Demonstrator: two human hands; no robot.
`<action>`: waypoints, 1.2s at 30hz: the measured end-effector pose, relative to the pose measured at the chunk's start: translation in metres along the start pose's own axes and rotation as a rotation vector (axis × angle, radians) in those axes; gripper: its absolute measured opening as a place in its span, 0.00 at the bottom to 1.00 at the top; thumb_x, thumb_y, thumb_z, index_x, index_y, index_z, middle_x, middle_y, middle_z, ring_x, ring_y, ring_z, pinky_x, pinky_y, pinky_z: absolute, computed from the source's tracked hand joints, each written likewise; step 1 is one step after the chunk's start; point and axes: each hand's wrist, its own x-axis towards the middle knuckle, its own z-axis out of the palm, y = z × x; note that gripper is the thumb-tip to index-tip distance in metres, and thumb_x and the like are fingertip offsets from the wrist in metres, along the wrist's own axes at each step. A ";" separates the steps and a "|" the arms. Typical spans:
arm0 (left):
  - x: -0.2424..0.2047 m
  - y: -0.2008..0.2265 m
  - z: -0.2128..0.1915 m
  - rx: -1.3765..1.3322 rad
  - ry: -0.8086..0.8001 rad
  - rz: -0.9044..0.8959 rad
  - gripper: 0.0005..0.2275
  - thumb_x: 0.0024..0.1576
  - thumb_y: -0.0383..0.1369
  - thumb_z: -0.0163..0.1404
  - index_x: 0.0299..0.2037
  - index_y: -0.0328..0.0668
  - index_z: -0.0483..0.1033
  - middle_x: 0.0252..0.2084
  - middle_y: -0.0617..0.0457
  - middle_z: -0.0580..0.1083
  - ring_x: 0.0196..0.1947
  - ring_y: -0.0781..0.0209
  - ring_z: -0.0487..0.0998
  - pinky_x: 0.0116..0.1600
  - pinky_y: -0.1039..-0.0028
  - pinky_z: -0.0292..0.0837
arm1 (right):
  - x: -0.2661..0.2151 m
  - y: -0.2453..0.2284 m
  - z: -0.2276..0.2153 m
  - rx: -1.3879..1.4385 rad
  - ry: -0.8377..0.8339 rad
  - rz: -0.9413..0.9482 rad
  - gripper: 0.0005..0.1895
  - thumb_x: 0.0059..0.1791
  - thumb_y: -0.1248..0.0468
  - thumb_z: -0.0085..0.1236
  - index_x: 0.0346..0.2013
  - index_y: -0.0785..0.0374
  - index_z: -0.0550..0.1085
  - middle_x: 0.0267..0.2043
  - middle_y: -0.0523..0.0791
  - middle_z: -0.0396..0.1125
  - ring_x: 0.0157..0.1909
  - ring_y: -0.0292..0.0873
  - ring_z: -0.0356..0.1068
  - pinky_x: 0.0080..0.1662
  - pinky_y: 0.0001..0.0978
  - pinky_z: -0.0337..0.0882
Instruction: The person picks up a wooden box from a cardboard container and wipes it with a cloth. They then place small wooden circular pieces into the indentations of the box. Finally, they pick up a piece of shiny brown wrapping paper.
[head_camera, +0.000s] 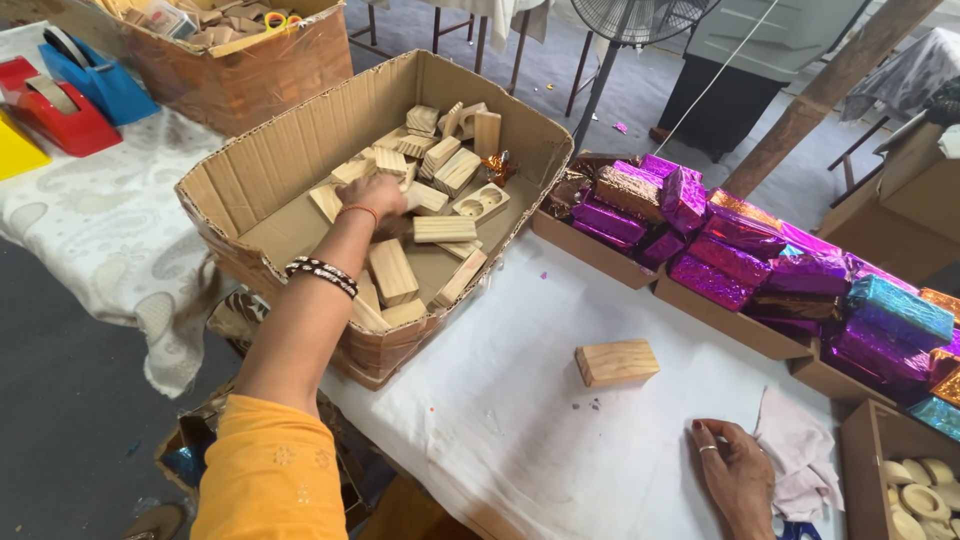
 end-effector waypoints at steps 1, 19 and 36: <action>0.002 0.000 -0.005 0.001 0.000 -0.001 0.21 0.55 0.38 0.52 0.60 0.54 0.74 0.64 0.50 0.73 0.65 0.49 0.71 0.68 0.44 0.58 | 0.000 0.000 0.000 0.000 -0.001 -0.001 0.15 0.53 0.52 0.57 0.49 0.53 0.82 0.40 0.45 0.79 0.43 0.43 0.78 0.49 0.35 0.73; -0.009 0.001 -0.039 -0.551 0.259 0.419 0.27 0.49 0.57 0.62 0.45 0.43 0.78 0.38 0.48 0.81 0.38 0.54 0.83 0.45 0.63 0.78 | -0.003 -0.006 0.000 0.048 0.078 -0.082 0.15 0.52 0.53 0.57 0.47 0.56 0.81 0.39 0.45 0.79 0.41 0.43 0.78 0.47 0.35 0.73; -0.243 0.076 -0.132 -0.176 0.713 1.150 0.15 0.55 0.49 0.59 0.49 0.58 0.84 0.36 0.57 0.81 0.32 0.63 0.80 0.38 0.71 0.77 | -0.015 -0.018 -0.013 0.129 0.091 -0.165 0.12 0.50 0.56 0.59 0.43 0.57 0.81 0.39 0.46 0.77 0.40 0.43 0.77 0.45 0.35 0.74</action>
